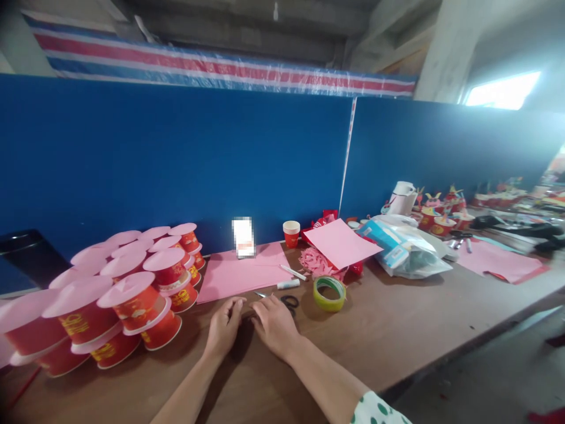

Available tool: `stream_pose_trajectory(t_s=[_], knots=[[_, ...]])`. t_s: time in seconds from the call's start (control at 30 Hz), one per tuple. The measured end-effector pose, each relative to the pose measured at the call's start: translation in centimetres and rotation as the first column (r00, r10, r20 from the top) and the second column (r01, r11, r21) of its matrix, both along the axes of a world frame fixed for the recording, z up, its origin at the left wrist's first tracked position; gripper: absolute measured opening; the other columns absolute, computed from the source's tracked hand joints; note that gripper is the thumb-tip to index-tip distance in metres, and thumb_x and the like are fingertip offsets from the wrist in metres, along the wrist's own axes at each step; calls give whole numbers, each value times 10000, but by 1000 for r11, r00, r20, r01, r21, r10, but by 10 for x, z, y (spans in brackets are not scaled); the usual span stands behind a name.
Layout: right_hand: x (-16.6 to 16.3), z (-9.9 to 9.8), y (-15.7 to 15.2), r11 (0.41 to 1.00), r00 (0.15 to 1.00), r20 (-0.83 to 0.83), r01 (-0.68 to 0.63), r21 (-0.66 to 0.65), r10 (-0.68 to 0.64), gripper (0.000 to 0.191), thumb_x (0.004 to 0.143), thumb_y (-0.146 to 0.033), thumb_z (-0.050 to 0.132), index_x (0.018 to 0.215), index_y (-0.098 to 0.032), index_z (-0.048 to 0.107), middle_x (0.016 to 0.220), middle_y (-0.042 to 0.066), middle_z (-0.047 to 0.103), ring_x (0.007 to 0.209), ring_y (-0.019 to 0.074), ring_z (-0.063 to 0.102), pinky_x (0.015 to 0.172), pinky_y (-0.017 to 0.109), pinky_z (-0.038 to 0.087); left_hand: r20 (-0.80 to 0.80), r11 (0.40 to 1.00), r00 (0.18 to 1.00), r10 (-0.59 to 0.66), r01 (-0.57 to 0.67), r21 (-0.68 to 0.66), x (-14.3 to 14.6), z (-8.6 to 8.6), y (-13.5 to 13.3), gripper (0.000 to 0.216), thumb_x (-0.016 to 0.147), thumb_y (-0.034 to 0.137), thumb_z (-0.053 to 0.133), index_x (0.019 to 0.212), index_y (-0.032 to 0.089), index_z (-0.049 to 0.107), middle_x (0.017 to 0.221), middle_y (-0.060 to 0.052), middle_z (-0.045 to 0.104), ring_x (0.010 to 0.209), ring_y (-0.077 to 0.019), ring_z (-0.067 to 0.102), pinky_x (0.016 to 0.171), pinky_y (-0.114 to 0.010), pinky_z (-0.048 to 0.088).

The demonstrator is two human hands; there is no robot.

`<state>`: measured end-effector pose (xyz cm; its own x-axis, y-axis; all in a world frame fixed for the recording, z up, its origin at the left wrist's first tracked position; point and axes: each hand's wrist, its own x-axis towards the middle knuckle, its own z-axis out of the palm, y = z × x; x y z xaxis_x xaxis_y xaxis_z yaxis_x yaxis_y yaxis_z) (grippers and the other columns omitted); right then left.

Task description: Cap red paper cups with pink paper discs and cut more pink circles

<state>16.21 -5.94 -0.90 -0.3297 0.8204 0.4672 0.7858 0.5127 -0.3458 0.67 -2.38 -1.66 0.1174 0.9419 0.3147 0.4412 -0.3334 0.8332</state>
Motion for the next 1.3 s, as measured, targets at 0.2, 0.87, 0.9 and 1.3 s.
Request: stream_pose_trajectory(t_s=[0.2, 0.87, 0.9, 1.3], knots=[[-2, 0, 0, 1000, 999, 37, -24, 0, 24, 228, 848, -177, 498, 1070, -181, 551, 1001, 73, 600, 960, 206, 516, 906, 365, 378, -8, 1000, 1000, 13, -13, 21, 0, -3, 1, 356, 859, 412, 365, 896, 162, 616, 719, -47, 655, 687, -188, 616, 658, -282, 452], [-6, -5, -1, 1000, 988, 154, -18, 20, 15, 200, 870, -206, 483, 1041, -199, 587, 931, 48, 609, 931, 181, 509, 859, 307, 395, 2, 996, 998, 64, -64, 61, -2, -6, 0, 377, 856, 431, 363, 882, 160, 624, 657, -38, 640, 648, -186, 616, 613, -273, 453], [-6, -5, -1, 1000, 988, 154, -20, 20, 16, 198, 871, -204, 481, 1037, -197, 587, 928, 49, 609, 935, 181, 509, 859, 309, 393, 0, 996, 998, 63, -63, 63, -2, -6, -1, 377, 856, 428, 362, 883, 160, 625, 657, -38, 640, 646, -185, 615, 616, -274, 454], [-6, -2, -1, 998, 985, 162, -62, 30, 56, 198, 854, -190, 502, 1034, -195, 586, 917, 45, 612, 912, 180, 516, 861, 302, 393, 11, 997, 998, 62, -63, 52, -1, -5, -2, 366, 853, 418, 369, 876, 156, 624, 664, -42, 643, 644, -179, 612, 615, -266, 453]])
